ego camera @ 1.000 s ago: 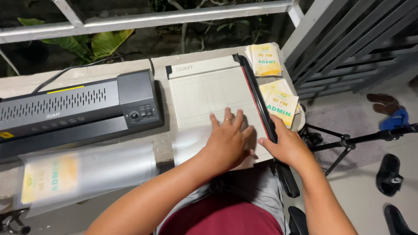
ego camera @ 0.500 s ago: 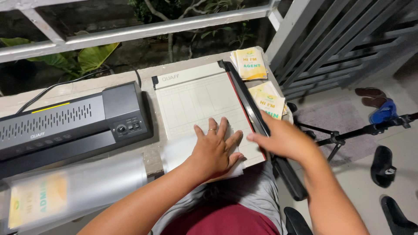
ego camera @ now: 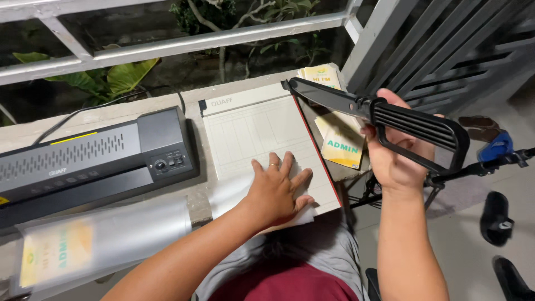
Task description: The person laminates several small identification-style cards. They place each card into a plastic laminating pouch, use a paper trimmer to cut the excess plastic, and feed the pouches through a laminating machine.
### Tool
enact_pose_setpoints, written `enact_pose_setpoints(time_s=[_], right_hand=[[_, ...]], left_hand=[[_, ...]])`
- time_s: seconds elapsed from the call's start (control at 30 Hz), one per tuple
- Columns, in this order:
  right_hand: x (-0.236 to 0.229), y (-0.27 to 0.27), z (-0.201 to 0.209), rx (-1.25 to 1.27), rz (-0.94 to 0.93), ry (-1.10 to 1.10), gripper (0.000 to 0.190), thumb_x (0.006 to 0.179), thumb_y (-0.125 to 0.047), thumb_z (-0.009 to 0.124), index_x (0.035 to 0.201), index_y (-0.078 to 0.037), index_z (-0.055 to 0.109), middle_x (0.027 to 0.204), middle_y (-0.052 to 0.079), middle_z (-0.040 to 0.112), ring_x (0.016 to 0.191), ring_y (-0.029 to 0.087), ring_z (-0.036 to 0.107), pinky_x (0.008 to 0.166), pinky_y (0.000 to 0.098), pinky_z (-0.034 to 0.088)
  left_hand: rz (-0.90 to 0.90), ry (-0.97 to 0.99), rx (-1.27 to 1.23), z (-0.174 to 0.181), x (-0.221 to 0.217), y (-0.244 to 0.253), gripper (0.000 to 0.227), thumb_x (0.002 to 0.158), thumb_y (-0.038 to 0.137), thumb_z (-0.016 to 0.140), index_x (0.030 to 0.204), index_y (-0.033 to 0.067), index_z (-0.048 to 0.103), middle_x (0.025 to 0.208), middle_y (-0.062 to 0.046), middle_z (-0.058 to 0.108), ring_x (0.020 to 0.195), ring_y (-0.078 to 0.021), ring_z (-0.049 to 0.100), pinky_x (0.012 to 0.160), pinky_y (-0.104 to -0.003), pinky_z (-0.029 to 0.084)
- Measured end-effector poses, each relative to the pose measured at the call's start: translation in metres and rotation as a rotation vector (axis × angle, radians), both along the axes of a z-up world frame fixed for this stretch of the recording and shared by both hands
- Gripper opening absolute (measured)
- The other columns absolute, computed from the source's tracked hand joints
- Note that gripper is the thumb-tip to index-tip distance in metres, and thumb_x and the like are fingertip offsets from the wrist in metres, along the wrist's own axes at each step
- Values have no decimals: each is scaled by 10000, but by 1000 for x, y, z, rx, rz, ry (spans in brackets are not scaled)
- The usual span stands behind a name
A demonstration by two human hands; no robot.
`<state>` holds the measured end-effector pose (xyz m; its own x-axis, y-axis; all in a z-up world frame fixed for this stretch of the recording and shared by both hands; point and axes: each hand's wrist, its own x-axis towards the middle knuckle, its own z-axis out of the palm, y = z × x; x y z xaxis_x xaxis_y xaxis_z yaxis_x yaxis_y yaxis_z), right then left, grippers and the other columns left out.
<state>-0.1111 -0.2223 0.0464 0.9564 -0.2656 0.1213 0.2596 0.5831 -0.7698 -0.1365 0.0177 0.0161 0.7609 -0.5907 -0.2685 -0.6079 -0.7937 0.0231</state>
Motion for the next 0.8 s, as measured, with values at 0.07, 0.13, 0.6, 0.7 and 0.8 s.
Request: enact_pose_setpoints(time_s=[0.07,0.13,0.6,0.7,0.8], right_hand=[[22,-17,-63,-50,-11,41,682,961,-553,413,1325,-14,618,1063,163,747,967,306,741,813,337,623],[23,-2,-84,-107,-8,85,566,984,-522,431,1187,-68,700,1019,177,749,927,308,739,728,303,606],[-53,178,-1,-1588,316,-409,272,883,-168,729,1149,-110,741,1074,39,750,1050,228,667,942,357,492],[-62,213,0,-1635,451,-504,347,890,-249,729,1203,-100,722,1107,69,751,1061,251,653,943,392,500],[-74,242,-6,-1637,456,-711,290,910,-247,729,1135,-64,711,1074,78,736,1012,283,645,903,399,499]], left_hand=[[2,-26,-55,0,2,2,715,975,669,271,1585,309,374,1570,-225,345,1428,-515,334,1045,-810,302],[17,-50,-114,3,2,7,717,971,670,309,1576,295,389,1535,-224,389,1396,-509,384,1038,-805,323],[242,-473,-890,8,-60,186,325,791,47,672,1116,31,671,1052,-142,660,924,-359,577,827,-440,473],[473,-499,-815,3,-97,226,140,905,33,661,1030,83,700,942,-91,670,814,-333,566,755,-439,473],[549,-302,-732,-14,-125,247,229,908,211,728,1100,85,721,1041,-81,662,1027,-319,594,858,-438,494]])
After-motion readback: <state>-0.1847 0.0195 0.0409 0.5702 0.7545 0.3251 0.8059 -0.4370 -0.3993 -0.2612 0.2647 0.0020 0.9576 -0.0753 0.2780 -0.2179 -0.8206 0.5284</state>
